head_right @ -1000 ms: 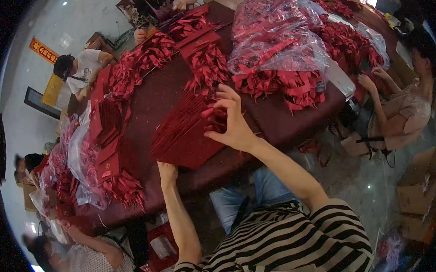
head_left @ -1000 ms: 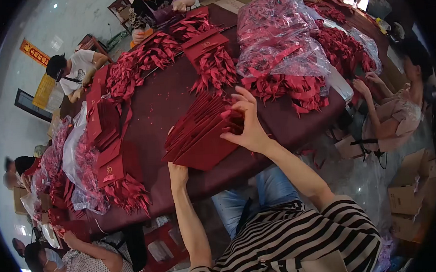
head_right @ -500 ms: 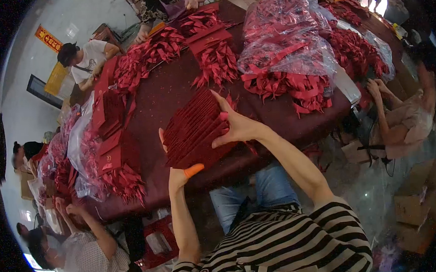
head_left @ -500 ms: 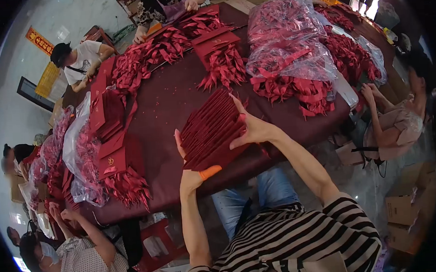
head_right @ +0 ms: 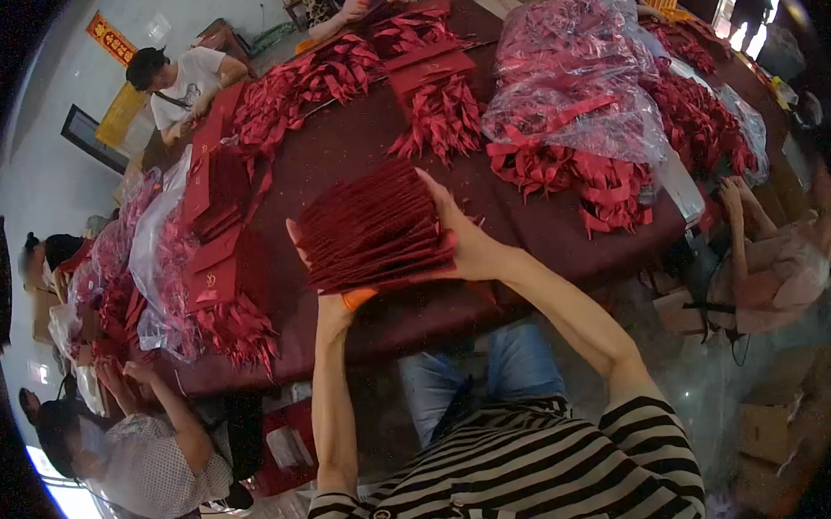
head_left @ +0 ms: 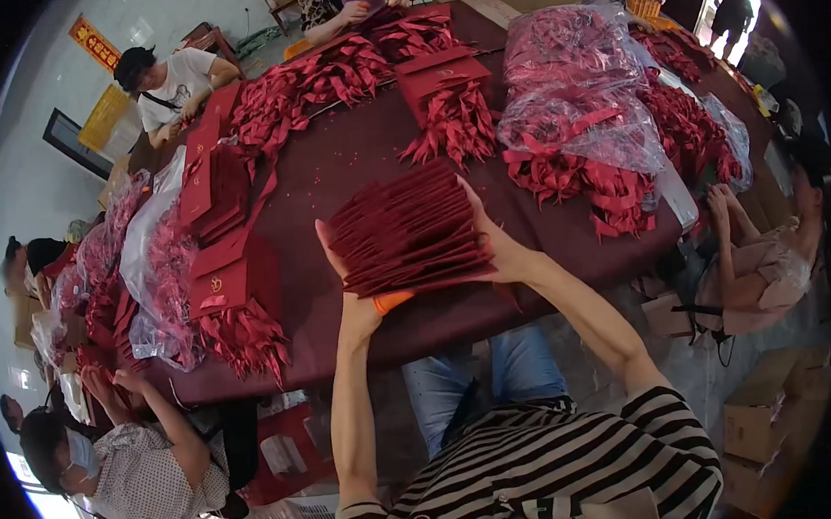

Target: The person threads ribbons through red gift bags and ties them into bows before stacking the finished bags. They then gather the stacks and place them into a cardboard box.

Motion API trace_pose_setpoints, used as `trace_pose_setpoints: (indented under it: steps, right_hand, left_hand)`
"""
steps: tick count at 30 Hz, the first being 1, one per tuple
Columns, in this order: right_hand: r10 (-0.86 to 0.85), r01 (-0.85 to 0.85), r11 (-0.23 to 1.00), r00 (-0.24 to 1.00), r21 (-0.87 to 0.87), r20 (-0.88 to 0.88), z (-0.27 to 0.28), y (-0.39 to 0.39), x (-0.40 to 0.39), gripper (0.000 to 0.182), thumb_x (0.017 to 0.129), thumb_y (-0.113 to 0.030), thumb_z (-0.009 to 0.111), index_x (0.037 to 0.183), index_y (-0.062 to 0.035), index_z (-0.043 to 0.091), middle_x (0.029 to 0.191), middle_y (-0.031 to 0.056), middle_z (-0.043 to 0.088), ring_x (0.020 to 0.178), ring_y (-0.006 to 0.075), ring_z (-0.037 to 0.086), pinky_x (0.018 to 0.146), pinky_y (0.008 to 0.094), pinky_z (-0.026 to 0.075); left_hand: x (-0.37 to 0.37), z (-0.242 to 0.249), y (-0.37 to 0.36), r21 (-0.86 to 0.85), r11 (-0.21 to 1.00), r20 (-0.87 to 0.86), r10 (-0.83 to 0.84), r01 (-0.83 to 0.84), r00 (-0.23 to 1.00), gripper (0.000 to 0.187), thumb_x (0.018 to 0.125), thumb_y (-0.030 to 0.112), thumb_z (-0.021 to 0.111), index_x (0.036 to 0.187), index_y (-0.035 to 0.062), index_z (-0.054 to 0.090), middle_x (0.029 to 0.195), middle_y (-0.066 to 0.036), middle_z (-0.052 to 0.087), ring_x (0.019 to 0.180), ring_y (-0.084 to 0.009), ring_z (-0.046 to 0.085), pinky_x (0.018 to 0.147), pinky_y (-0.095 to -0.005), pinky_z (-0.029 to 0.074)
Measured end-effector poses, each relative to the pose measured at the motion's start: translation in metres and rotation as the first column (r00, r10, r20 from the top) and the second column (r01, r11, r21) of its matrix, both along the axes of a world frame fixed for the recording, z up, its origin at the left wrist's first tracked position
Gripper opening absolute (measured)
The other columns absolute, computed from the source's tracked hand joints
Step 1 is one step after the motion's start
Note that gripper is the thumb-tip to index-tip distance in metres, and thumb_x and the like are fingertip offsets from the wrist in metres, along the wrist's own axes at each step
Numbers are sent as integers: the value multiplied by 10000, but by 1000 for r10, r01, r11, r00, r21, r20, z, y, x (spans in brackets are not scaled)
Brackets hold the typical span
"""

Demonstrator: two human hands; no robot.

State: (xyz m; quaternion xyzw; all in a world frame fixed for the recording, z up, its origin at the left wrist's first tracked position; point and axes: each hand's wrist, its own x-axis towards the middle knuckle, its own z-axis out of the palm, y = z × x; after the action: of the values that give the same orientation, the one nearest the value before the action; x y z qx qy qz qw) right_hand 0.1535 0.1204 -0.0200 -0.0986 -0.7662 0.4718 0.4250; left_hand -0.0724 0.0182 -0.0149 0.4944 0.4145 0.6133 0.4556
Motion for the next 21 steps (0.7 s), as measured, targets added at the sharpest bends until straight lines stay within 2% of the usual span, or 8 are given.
trace_pose_setpoints:
  steps: [2,5,6,8,10,16,19,21]
  right_hand:
    - [-14,17,999,995,-27,95,7,3,4,1308,675,-227,909,1559,-84,-43,1605,153,91,1484,295,124,1200,432,172]
    - [0,11,980,998,-198,58,5,8,1,1333,647,-232,922,1561,-92,-38,1610,151,76,1486,294,118,1205,436,165]
    - [17,5,978,994,-210,106,9,8,3,1343,643,-264,921,1562,-99,-44,1613,153,62,1489,297,109,1208,438,158]
    - [29,7,974,987,-225,156,16,8,12,1353,639,-296,920,1563,-105,-50,1617,155,47,1492,300,99,1211,440,152]
    - [-91,54,993,920,107,381,30,16,27,1359,648,-404,897,1564,-114,-62,1621,165,17,1498,323,63,1208,446,153]
    - [-507,239,692,832,681,224,116,-18,32,1194,665,-661,756,1570,-159,162,1617,179,68,1493,391,44,1185,560,71]
    - [-477,258,790,828,557,293,96,4,12,1132,666,-600,787,1543,-119,258,1608,194,110,1498,371,78,1193,530,92]
    - [-113,59,985,933,164,342,75,15,0,1029,750,-623,709,1533,-109,281,1588,180,174,1486,344,149,1193,485,120]
  left_hand:
    - [-19,-23,4,-125,984,-468,-174,130,866,1265,702,-11,850,1554,183,-66,1391,-129,487,1189,-239,551,1046,-382,447]
    - [8,-15,10,-54,994,-152,88,-97,984,1126,722,-4,840,1549,117,86,1292,-119,576,1112,-240,592,1034,-378,451]
    - [29,8,10,125,977,36,172,-175,984,819,747,3,825,1438,32,386,1161,-94,654,1049,-223,619,997,-362,474]
    - [13,-2,11,26,993,-80,116,-115,990,680,755,1,818,1346,12,481,1140,-88,664,1046,-213,620,974,-357,486]
    - [9,-5,12,-69,995,-194,51,-65,980,544,764,0,811,1254,-9,576,1118,-82,674,1043,-203,622,952,-351,499]
    - [8,-3,10,-33,997,-215,55,-64,975,488,762,8,815,1205,-11,610,1158,-80,668,1034,-192,630,913,-333,516]
    - [4,-3,10,-33,999,-227,-12,5,974,494,754,24,826,1200,-10,614,1165,-77,667,1042,-188,628,910,-329,515]
    - [4,-2,12,-27,1000,-215,-20,14,976,500,749,31,833,1198,-4,618,1156,-74,668,1039,-186,627,911,-328,513]
